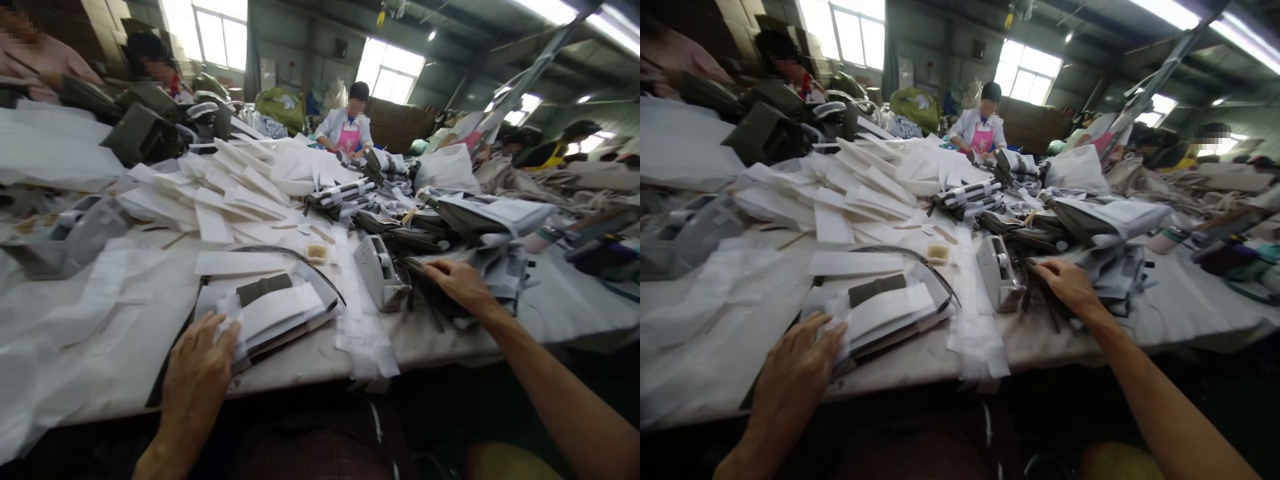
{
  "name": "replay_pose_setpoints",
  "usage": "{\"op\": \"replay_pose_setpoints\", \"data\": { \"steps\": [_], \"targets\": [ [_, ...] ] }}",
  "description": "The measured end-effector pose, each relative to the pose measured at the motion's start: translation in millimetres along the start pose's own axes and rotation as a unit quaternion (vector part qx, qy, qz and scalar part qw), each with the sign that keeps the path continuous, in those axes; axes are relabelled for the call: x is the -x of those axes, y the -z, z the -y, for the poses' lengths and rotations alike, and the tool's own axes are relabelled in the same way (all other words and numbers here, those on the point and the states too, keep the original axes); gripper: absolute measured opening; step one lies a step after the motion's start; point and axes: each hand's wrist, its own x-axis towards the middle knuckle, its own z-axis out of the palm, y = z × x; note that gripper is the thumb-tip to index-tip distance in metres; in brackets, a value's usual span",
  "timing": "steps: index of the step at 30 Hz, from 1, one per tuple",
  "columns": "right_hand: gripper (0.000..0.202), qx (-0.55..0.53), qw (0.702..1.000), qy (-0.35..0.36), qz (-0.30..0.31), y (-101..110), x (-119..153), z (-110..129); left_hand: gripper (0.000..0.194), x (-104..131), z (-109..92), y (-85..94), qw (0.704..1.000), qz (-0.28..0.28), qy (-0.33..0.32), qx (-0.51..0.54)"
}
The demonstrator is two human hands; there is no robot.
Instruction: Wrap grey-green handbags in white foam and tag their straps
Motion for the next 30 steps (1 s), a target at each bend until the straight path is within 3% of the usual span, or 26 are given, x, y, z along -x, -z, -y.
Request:
{"op": "replay_pose_setpoints", "data": {
  "steps": [5,8,14,19,24,27,30],
  "targets": [
    [0.026,-0.13,0.986,-0.002,0.101,-25.5,2.0,-11.6,0.036,-8.0,1.8,16.0,0.995,0.082,-0.028,-0.047],
    [0.025,-0.195,0.973,-0.012,0.126,-44.6,3.8,-13.0,0.04,-11.4,1.4,23.6,0.989,0.13,-0.051,-0.051],
    [0.036,-0.391,0.896,-0.14,0.158,-75.5,-4.0,-15.8,0.043,-18.6,-4.1,27.1,0.977,0.187,-0.061,-0.085],
    [0.031,-0.458,0.863,-0.178,0.122,-72.3,-9.4,0.1,0.044,-22.3,-10.0,27.2,0.969,0.203,-0.075,-0.115],
    [0.032,-0.527,0.829,-0.183,0.05,-51.4,15.3,-2.8,0.043,-22.7,-20.2,32.4,0.965,0.206,-0.067,-0.149],
    [0.028,-0.546,0.809,-0.206,0.068,-50.5,40.7,-11.9,0.044,-21.7,-23.9,33.8,0.966,0.204,-0.063,-0.145],
    [0.026,-0.553,0.788,-0.257,0.089,-64.5,57.9,-18.5,0.045,-21.4,-25.1,33.9,0.969,0.199,-0.053,-0.135]
  ]
}}
